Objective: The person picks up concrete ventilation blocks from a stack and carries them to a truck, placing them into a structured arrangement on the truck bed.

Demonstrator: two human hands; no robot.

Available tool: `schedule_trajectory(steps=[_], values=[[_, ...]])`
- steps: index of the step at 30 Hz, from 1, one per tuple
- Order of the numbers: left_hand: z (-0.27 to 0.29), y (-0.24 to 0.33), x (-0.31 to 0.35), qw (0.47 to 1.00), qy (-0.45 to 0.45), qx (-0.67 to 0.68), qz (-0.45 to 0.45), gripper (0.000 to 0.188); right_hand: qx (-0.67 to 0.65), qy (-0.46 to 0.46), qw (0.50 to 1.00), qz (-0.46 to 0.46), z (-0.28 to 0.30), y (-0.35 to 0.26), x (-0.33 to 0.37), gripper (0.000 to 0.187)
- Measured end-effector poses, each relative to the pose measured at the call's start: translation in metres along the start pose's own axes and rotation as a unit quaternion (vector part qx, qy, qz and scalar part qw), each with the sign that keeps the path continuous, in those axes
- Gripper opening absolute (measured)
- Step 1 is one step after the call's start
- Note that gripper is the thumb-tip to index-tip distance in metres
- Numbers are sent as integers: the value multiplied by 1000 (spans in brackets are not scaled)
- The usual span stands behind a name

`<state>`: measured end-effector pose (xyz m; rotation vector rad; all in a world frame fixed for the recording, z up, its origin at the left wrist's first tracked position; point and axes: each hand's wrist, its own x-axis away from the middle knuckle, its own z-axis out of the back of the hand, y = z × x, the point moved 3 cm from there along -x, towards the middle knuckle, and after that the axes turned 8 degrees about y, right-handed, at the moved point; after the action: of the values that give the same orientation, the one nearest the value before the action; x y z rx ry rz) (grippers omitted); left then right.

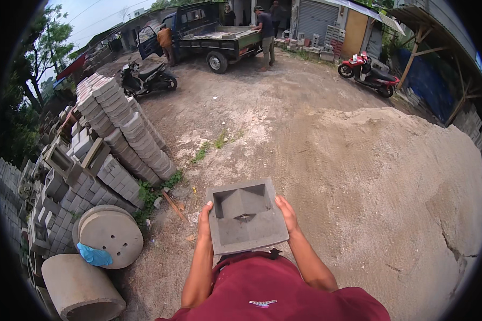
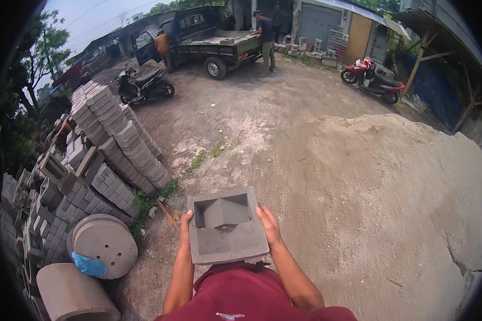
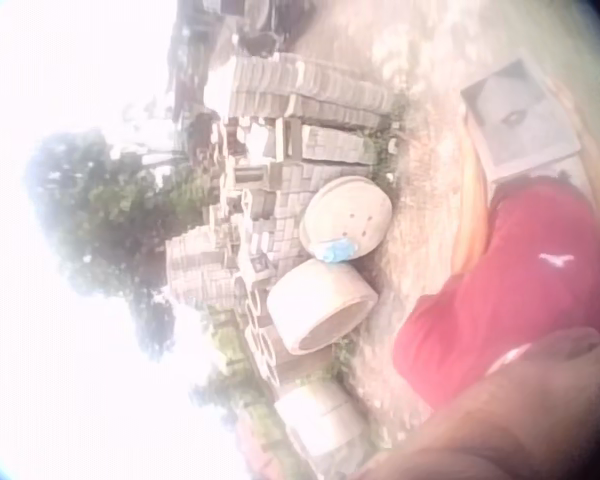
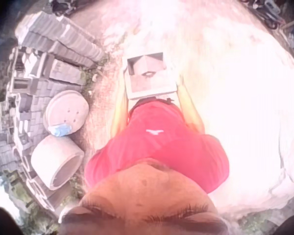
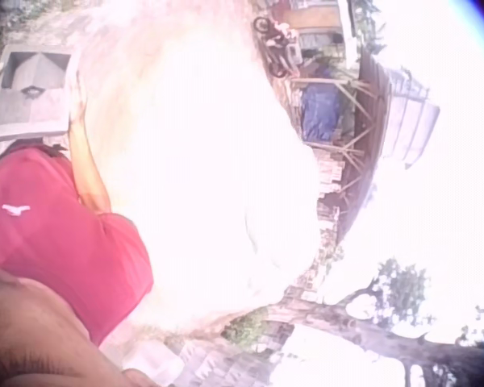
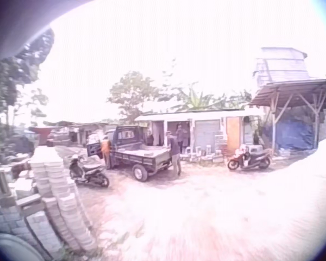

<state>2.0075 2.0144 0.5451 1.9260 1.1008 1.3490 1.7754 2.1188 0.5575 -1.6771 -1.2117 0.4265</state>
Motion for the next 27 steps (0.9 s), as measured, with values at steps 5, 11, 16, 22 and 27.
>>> schedule_trajectory(steps=[5,11,16,22,27], values=[[-68,39,-176,999,-36,11,-19,53,-7,9,999,34,-9,-8,-173,50],[-174,112,-312,997,-54,-53,-4,50,-35,62,997,40,-25,-50,-338,51],[-246,132,-438,998,-49,-34,-2,50,-30,82,996,33,-27,-91,-467,55],[-337,151,-603,998,-59,-8,-2,52,10,93,995,23,-10,-126,-663,60],[-424,177,-723,996,-69,47,-6,53,-1,45,999,17,11,-158,-822,61]])
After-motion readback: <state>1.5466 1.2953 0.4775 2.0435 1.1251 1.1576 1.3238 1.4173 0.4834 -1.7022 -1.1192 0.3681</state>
